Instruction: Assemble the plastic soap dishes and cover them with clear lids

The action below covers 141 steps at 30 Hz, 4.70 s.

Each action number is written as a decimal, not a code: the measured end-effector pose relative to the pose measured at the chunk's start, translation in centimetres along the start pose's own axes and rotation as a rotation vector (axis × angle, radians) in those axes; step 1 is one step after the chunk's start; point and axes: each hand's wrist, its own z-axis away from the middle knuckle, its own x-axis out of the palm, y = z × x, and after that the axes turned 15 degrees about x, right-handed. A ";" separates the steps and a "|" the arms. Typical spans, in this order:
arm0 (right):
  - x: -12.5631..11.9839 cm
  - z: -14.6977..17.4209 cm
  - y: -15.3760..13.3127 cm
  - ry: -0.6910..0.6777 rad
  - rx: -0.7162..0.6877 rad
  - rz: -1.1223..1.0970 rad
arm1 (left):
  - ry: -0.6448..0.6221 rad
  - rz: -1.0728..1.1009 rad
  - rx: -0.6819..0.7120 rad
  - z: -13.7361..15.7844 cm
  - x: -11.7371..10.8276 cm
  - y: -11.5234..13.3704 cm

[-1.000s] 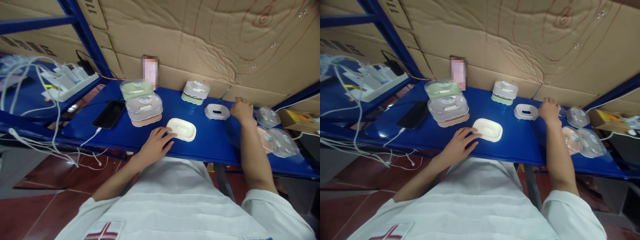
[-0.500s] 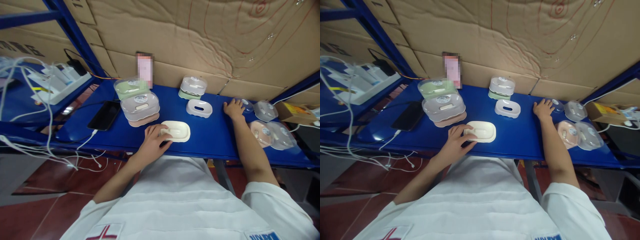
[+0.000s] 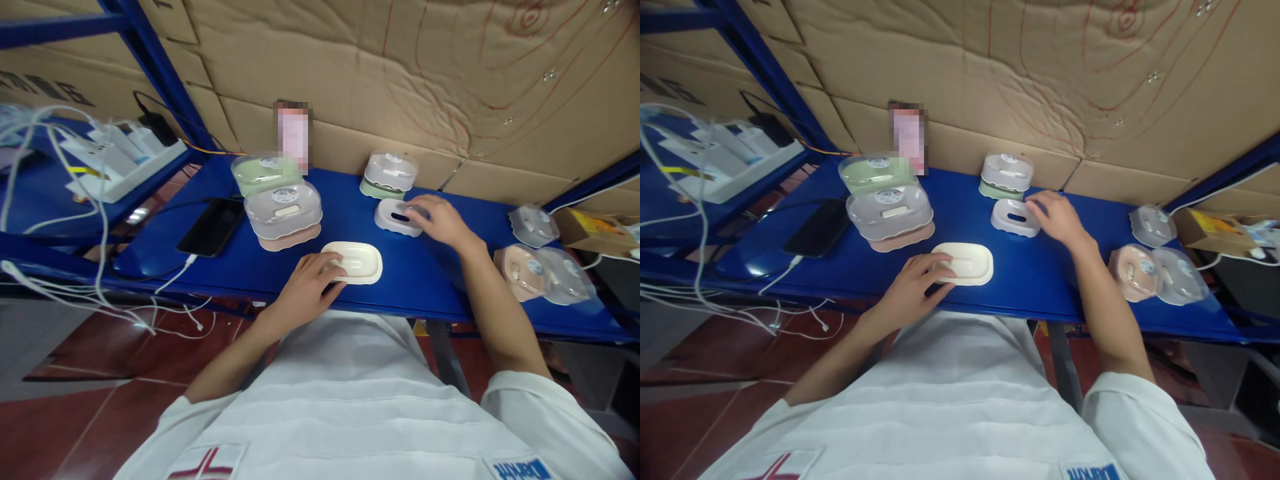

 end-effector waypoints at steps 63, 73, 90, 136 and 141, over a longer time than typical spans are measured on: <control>-1.3 0.5 4.0 -0.276 0.266 0.134 | 0.021 0.032 -0.107 0.0 -0.1 0.1; 2.8 6.2 -9.1 -0.277 -0.378 -0.127 | 0.080 0.140 -0.218 0.0 0.1 -0.1; 5.3 7.0 -10.6 -0.248 -0.503 -0.006 | 0.071 0.111 -0.228 0.2 0.0 -0.6; 0.2 1.9 0.0 -0.128 0.553 0.524 | 0.370 -0.400 -0.167 -0.6 -7.0 -3.7; 2.4 3.1 -3.4 0.045 0.291 0.455 | 0.277 -0.415 -0.203 -1.1 -7.5 -5.2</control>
